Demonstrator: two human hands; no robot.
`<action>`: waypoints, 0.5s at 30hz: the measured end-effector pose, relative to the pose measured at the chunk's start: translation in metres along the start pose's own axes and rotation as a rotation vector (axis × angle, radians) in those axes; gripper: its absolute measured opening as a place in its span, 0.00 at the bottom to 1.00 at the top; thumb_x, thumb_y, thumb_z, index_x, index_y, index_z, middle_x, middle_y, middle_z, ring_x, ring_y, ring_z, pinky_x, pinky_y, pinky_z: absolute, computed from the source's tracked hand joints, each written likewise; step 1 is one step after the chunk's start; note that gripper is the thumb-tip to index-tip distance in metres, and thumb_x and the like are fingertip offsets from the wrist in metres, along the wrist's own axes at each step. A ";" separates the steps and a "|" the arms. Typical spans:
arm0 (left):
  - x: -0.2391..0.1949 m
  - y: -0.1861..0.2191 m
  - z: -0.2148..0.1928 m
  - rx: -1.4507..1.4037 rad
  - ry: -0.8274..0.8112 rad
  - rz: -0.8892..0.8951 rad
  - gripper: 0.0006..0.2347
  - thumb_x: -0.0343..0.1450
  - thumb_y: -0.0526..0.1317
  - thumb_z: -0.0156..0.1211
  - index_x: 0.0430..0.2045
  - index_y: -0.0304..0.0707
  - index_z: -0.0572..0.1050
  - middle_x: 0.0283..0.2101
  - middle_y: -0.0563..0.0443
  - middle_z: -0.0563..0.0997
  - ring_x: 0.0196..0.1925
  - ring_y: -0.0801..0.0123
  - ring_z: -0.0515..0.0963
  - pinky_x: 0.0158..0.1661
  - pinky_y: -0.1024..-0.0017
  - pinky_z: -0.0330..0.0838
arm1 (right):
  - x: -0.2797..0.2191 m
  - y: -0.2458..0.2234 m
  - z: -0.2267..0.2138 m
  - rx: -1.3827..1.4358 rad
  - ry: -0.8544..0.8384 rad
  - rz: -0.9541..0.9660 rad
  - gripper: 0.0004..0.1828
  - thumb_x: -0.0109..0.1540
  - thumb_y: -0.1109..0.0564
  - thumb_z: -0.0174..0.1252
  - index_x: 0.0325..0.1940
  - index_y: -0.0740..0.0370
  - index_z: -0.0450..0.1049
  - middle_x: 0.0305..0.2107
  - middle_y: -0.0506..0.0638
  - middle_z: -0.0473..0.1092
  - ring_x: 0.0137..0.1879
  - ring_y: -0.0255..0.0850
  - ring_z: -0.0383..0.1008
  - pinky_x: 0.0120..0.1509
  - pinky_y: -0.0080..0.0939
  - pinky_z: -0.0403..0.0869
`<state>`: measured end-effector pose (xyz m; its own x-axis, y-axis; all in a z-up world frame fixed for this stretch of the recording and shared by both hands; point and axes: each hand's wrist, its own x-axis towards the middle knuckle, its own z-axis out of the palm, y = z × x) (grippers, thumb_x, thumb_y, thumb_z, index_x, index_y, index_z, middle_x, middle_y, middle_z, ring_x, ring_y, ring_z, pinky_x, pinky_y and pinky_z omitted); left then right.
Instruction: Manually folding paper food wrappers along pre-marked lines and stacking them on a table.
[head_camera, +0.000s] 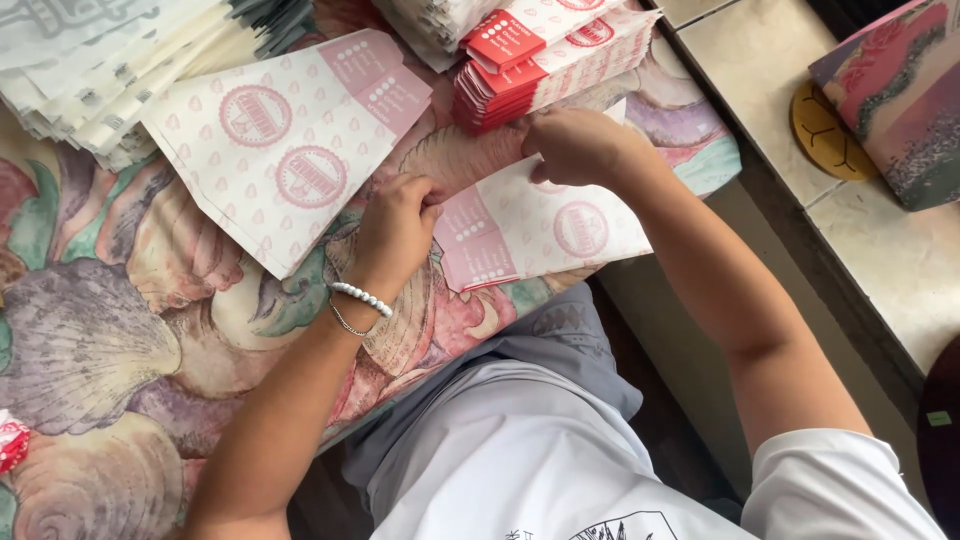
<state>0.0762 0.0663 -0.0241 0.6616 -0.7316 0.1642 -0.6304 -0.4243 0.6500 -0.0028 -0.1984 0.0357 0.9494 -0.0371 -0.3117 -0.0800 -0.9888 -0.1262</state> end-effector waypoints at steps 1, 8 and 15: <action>0.000 -0.002 0.001 -0.001 -0.004 0.000 0.05 0.69 0.33 0.65 0.36 0.43 0.82 0.32 0.53 0.79 0.41 0.57 0.83 0.43 0.63 0.78 | -0.002 -0.001 0.001 0.003 -0.003 0.003 0.17 0.56 0.52 0.71 0.49 0.50 0.83 0.36 0.54 0.80 0.46 0.58 0.81 0.55 0.59 0.76; -0.001 -0.002 0.005 0.126 -0.056 0.010 0.04 0.67 0.33 0.65 0.33 0.41 0.82 0.32 0.50 0.77 0.39 0.51 0.84 0.39 0.57 0.80 | -0.033 -0.020 -0.004 -0.123 0.266 -0.220 0.22 0.56 0.55 0.70 0.54 0.56 0.79 0.44 0.55 0.77 0.59 0.55 0.74 0.68 0.56 0.68; -0.008 0.012 -0.002 0.162 -0.067 0.000 0.04 0.69 0.33 0.64 0.34 0.40 0.81 0.34 0.48 0.77 0.38 0.49 0.84 0.38 0.55 0.81 | -0.129 -0.085 0.040 0.183 0.703 -0.372 0.06 0.62 0.63 0.62 0.43 0.61 0.81 0.38 0.54 0.75 0.44 0.49 0.77 0.48 0.44 0.77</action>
<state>0.0645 0.0679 -0.0161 0.6364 -0.7634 0.1108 -0.6912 -0.5006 0.5212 -0.1302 -0.1040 0.0487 0.8876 0.1469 0.4366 0.2874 -0.9173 -0.2756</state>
